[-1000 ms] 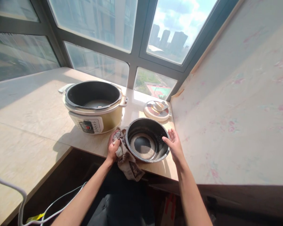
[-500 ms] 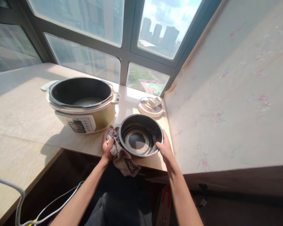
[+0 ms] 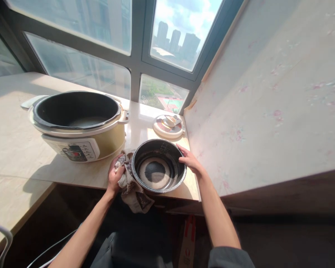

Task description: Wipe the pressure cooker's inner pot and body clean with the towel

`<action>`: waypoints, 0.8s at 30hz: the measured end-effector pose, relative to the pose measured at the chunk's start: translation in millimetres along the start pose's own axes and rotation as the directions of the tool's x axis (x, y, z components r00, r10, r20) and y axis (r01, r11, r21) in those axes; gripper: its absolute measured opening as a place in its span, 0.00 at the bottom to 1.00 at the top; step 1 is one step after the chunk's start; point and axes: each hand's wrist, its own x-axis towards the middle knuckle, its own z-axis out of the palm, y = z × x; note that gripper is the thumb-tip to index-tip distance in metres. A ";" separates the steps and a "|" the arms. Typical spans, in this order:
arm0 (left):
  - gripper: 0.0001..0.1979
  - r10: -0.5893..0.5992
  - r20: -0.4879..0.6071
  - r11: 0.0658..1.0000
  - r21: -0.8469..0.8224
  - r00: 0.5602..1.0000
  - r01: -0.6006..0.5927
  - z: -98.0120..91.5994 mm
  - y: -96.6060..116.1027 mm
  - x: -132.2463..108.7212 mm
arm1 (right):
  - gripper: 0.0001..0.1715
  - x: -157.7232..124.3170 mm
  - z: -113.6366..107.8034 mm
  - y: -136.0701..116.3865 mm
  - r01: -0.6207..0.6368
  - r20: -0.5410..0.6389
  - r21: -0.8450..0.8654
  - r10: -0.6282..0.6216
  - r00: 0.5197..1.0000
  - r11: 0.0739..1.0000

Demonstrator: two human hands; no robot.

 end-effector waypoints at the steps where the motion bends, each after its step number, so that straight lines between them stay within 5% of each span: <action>1: 0.26 0.008 0.002 1.000 0.013 1.000 -0.008 -0.3 -0.8 0.9 | 0.40 -1.2 0.1 -0.9 -0.001 -0.016 -0.018 0.001 1.000 1.000; 6: 0.30 0.006 0.016 0.991 0.130 1.000 -0.008 5.9 -4.3 0.5 | 0.18 -15.6 -4.5 2.8 -0.128 -0.189 -0.116 0.104 0.976 0.985; 14: 0.31 0.013 -0.007 0.969 0.245 1.000 -0.011 19.9 2.2 -11.2 | 0.16 -36.6 -20.8 19.5 -0.193 -0.319 0.066 0.204 0.926 0.979; 17: 0.31 -0.040 -0.040 0.990 0.133 0.998 0.045 19.5 3.4 -10.7 | 0.17 -42.1 -22.0 26.3 -0.185 -0.381 0.125 0.220 0.898 0.975; 20: 0.29 -0.157 -0.058 0.978 -0.149 0.986 0.147 19.4 6.5 -8.9 | 0.18 -50.3 -17.0 31.6 -0.179 -0.406 0.154 0.228 0.885 0.972; 24: 0.33 -0.384 -0.022 0.805 -0.497 0.923 0.323 27.7 19.3 -11.7 | 0.14 -68.1 -3.0 39.6 -0.195 -0.370 0.126 0.228 0.900 0.973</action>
